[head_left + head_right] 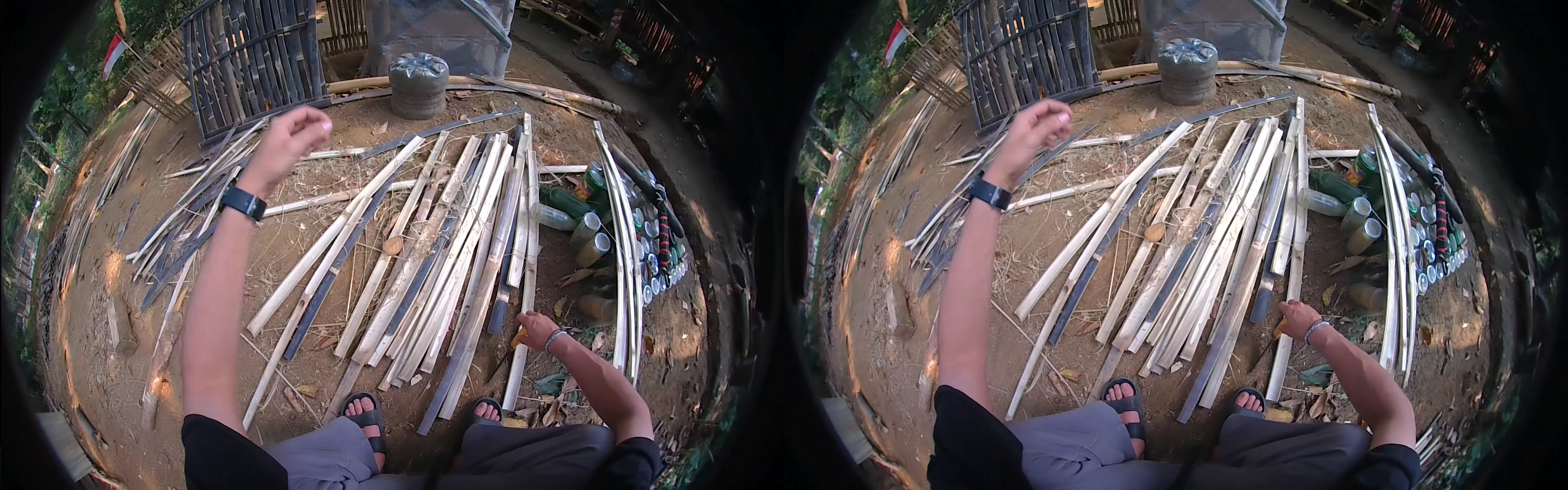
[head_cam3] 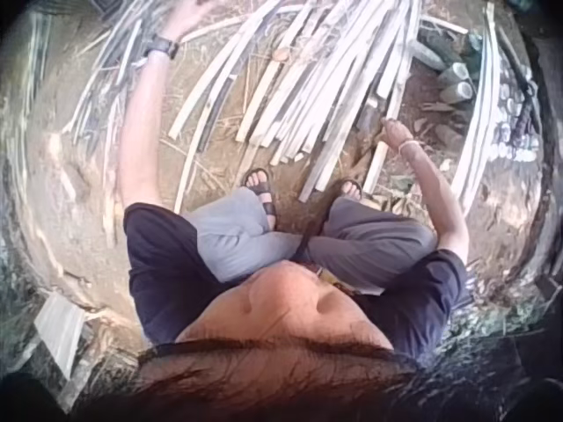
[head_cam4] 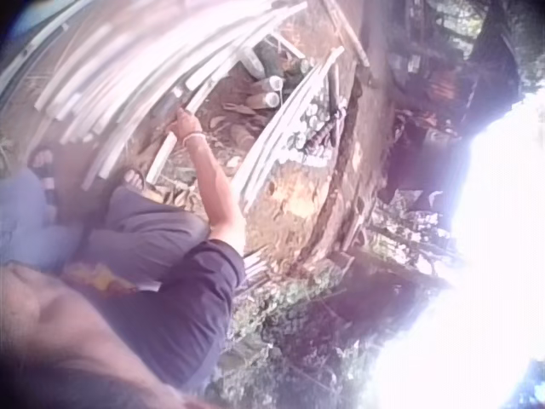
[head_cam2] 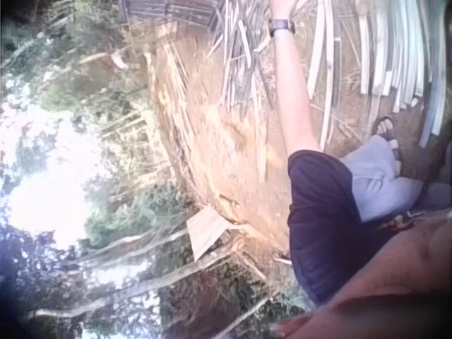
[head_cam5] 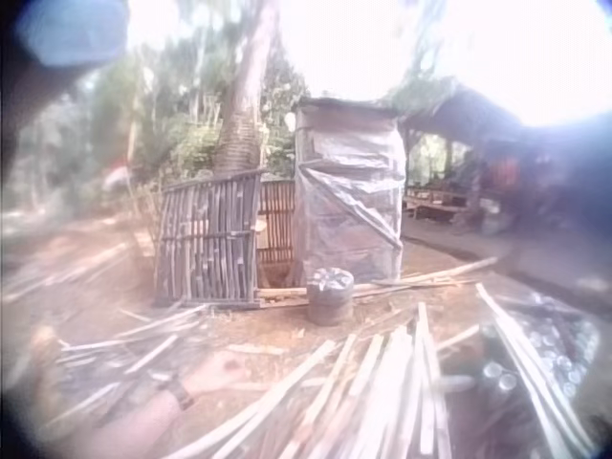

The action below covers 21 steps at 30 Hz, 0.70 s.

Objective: The person picks up a bamboo strip from a pile on the ground and carves one end of it into a sharp point using a knife.

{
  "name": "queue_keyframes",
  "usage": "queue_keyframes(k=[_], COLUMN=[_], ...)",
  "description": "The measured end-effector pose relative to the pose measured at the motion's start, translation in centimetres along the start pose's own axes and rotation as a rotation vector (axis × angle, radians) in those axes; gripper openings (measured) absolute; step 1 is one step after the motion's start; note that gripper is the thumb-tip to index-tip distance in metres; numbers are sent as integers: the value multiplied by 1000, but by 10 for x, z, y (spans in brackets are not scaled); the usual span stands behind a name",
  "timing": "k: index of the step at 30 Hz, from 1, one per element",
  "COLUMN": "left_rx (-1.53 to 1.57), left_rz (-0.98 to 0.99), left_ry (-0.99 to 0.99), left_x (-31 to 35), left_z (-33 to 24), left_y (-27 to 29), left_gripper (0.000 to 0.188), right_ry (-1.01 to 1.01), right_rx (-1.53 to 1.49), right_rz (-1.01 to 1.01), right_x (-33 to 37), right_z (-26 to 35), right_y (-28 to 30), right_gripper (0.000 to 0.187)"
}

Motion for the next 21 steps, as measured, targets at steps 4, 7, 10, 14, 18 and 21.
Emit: queue_keyframes(k=[4,7,10,14,18,21], left_rx=[-778,-1049,-1029,-966,-926,-986], left_rz=[466,948,698,576,507,551], left_ry=[471,475,453,493,632,659], left_x=[108,214,253,228,211,210], left_z=[236,288,330,316,324,316], left_y=[-148,-210,-227,-219,-188,-191], left_gripper=[45,56,61,61,55,48], right_ry=[-21,-101,-72,-188,-86,-94], right_rx=[32,53,-22,12,17,0], right_rz=[25,64,37,117,77,89], right_x=[5,19,22,20,16,18], right_z=[8,8,-12,-29,-9,-10], right_y=[4,3,-13,-14,-6,-5], right_gripper=[31,40,40,41,40,42])
Point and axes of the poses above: each hand's wrist, its own x-axis away from the middle knuckle, its own y-axis out of the back of the hand, z = x × y, the point moved 6 cm from there along -x, towards the middle knuckle, and after that the axes turned 8 degrees about -x, right-handed, at the moved point
